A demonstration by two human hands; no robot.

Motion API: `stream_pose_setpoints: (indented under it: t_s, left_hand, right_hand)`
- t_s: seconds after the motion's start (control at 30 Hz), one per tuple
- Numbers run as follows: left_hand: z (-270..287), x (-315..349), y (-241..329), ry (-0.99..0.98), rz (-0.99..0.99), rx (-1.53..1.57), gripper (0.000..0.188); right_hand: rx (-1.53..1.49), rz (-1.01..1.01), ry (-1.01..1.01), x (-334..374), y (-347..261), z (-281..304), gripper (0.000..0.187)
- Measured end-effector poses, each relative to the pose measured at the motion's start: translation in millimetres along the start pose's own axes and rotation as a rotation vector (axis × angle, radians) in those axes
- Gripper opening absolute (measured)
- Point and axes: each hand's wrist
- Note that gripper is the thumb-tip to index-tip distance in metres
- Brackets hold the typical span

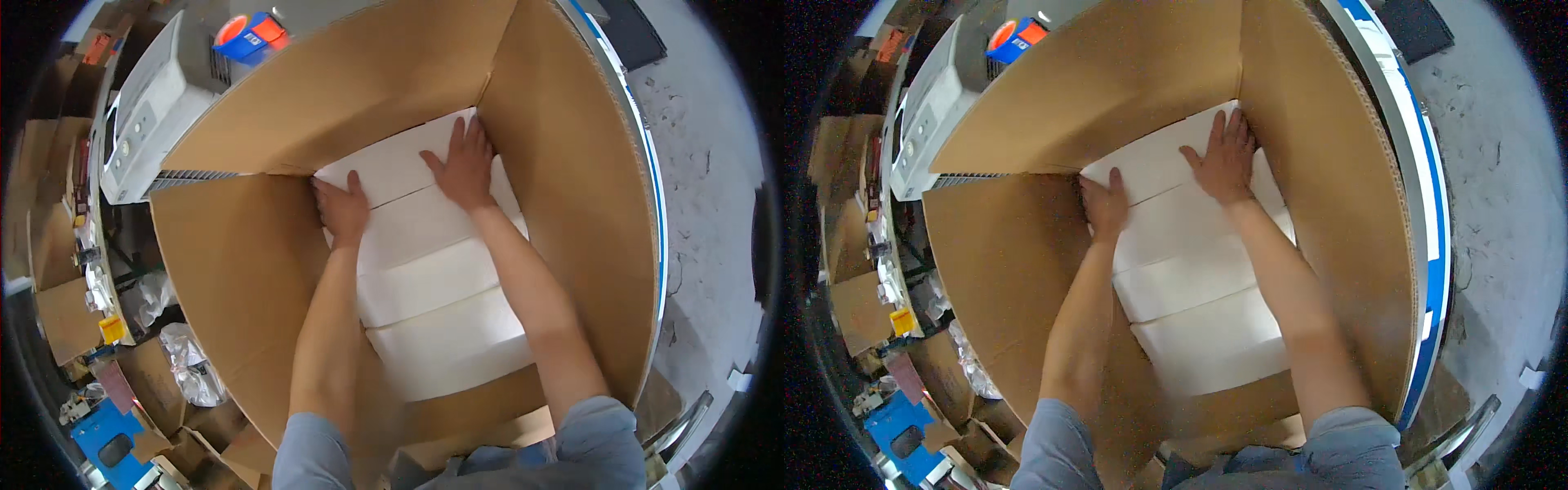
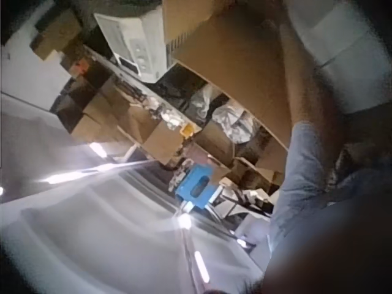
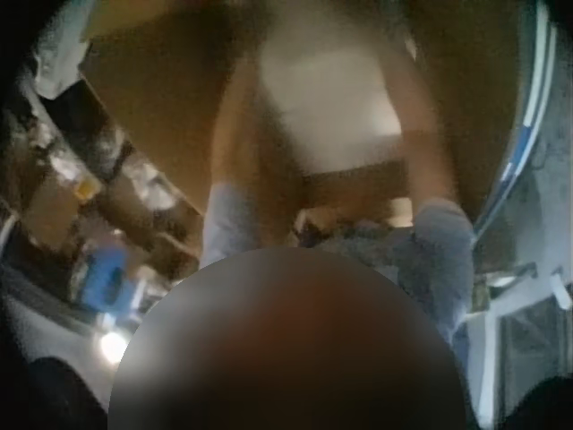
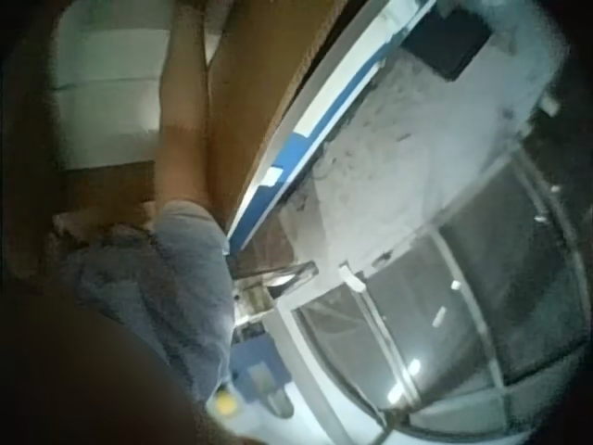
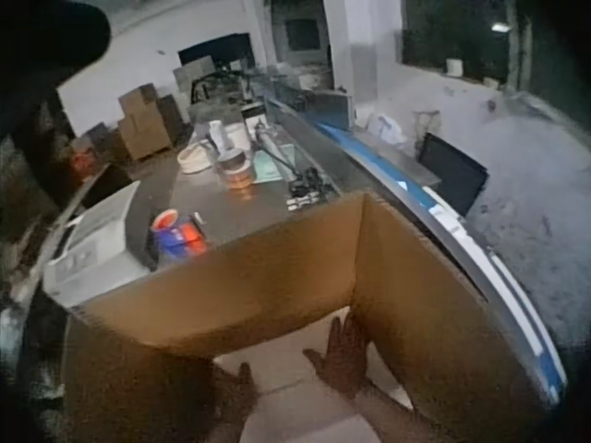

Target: Sorting and packing stacks of white paper sheets into a large cardboard box.

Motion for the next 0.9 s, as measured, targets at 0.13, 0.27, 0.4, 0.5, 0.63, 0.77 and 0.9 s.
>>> stream_pose_setpoints:
  t_s: [0.13, 0.27, 0.4, 0.5, 0.63, 0.77, 0.9]
  left_hand:
    - [-6.0, 20.3, 36.1, 0.009, -0.020, -0.108, 0.091]
    - [9.3, 32.6, 30.9, -0.142, 0.075, -0.096, 0.090]
    - [22.7, 44.6, 8.6, -0.088, 0.026, -0.118, 0.088]
    - [20.4, 69.4, 51.3, -0.180, 0.096, -0.147, 0.083]
    - [19.6, 138.7, 29.1, -0.235, 0.018, -0.157, 0.082]
    - [49.4, 239.4, 109.7, -0.238, 0.185, 0.247, 0.077]
    - [67.8, 298.8, 104.9, -0.289, 0.152, 0.345, 0.073]
  right_hand:
    - [0.121, 0.059, 0.035, 3.7, 11.1, 6.2, 0.091]
    - [0.106, 0.185, -0.026, -2.0, 30.6, 9.8, 0.090]
    - [0.201, 0.209, -0.069, 14.9, 10.6, 1.9, 0.090]
    - [0.216, 0.150, -0.002, 1.2, 38.4, 7.6, 0.090]
    - [0.135, 0.313, -0.267, 61.0, -57.4, -9.8, 0.085]
    - [0.173, 0.485, -0.370, 98.1, -87.7, -33.6, 0.078]
    - [0.123, 0.687, -0.509, 119.1, -130.0, -39.4, 0.066]
Point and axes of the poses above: each hand's wrist, its own x-axis away from the middle knuckle, its own z-axis out of the back of the hand, y = z × x, and after that the axes turned 13 degrees about -z, right-handed
